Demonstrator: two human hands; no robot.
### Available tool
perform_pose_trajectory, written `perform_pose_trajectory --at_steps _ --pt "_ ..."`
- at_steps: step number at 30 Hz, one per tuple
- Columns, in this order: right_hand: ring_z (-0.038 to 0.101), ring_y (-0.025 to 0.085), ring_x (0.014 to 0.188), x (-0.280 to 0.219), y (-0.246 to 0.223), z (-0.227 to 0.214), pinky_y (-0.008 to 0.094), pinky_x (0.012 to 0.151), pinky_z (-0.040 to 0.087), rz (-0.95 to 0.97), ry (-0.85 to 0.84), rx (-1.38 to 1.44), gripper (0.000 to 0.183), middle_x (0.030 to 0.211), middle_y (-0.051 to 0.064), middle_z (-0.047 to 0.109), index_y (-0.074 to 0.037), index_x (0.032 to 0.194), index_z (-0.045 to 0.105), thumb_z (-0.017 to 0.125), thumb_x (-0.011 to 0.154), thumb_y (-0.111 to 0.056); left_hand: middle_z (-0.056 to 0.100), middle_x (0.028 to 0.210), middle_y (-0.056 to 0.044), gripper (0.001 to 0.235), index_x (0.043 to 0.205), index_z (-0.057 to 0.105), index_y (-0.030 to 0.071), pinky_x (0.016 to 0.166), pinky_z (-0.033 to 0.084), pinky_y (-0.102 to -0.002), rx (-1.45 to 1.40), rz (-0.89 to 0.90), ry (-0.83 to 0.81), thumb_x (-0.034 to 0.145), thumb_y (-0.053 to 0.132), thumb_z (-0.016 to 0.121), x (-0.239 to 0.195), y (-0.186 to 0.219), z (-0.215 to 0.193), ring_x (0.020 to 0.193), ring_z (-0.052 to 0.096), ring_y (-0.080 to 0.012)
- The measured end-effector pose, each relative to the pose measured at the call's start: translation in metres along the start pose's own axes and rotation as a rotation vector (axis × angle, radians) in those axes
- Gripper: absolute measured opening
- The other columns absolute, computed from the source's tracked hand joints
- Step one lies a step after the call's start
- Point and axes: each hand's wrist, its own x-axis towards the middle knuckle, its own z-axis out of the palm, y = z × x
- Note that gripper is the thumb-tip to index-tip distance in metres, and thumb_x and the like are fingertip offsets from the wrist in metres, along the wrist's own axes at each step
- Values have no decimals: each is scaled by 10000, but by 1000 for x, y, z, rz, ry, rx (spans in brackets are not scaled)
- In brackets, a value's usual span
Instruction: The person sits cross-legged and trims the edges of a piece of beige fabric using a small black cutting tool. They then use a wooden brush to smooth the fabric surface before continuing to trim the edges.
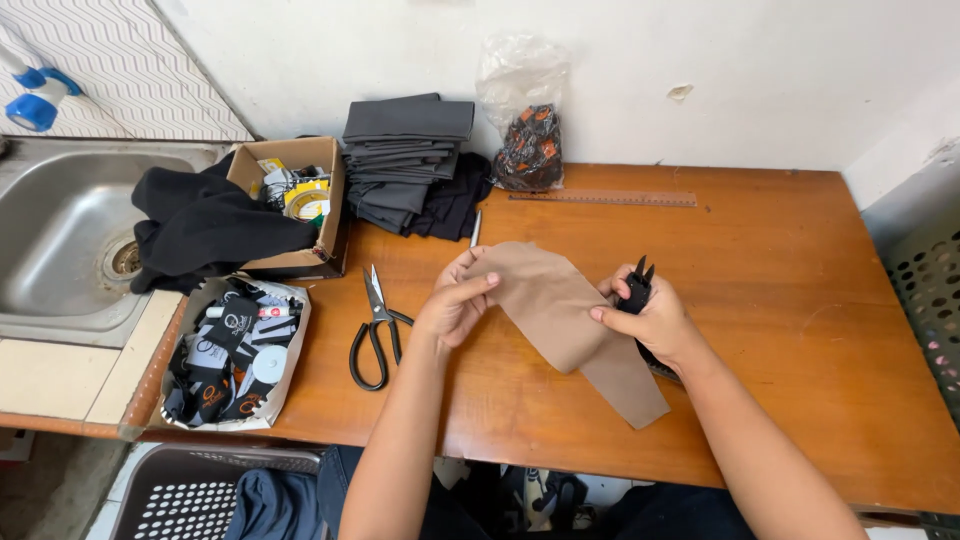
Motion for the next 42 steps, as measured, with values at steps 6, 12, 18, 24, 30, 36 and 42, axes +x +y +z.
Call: perform_pose_trajectory --at_steps 6,12,18,24,30,36,42 --pt "528 71 707 5 3 -13 163 622 382 39 22 -20 355 825 70 629 -123 673 378 683 614 50 649 789 -40 342 987 608 5 554 527 -218 518 -263 -205 647 -13 633 17 21 26 648 618 -102" --pt "560 145 727 5 -18 -9 222 685 391 22 -84 -231 291 780 127 657 -101 644 376 603 641 81 633 778 -15 323 920 639 50 553 478 -175 525 -286 -296 616 64 746 28 -28 10 664 569 -71" --pt "628 277 683 16 -45 -15 330 646 461 -111 -86 -758 379 779 152 652 -55 673 427 778 596 -173 621 866 -27 267 1042 553 81 633 490 -219 464 -201 -239 783 36 600 29 -49 -16 731 574 -84" --pt "612 278 730 15 -43 -25 324 658 454 -216 43 -881 362 868 86 659 -54 688 442 763 636 -215 603 983 -78 628 1244 433 53 784 427 -232 459 -142 -418 671 -193 357 17 -17 24 865 527 -125" --pt "622 249 631 19 -59 14 305 585 458 -89 -83 -875 233 699 64 666 -80 615 435 642 721 -69 618 1024 -34 275 1075 606 83 861 390 -247 411 -162 15 810 112 540 27 -31 19 950 533 -120" --pt "533 126 645 39 -4 -1 239 605 405 41 -63 -512 272 666 41 625 -118 619 407 672 625 -56 629 745 -63 208 694 625 56 602 462 -219 394 -122 -42 563 72 786 51 -27 22 673 589 -140" --pt "536 118 640 33 31 -8 220 621 409 124 -89 -410 280 657 26 621 -115 612 409 676 625 -31 581 624 4 273 639 543 76 520 417 -171 495 -115 -85 533 54 794 59 -41 9 584 542 -91"
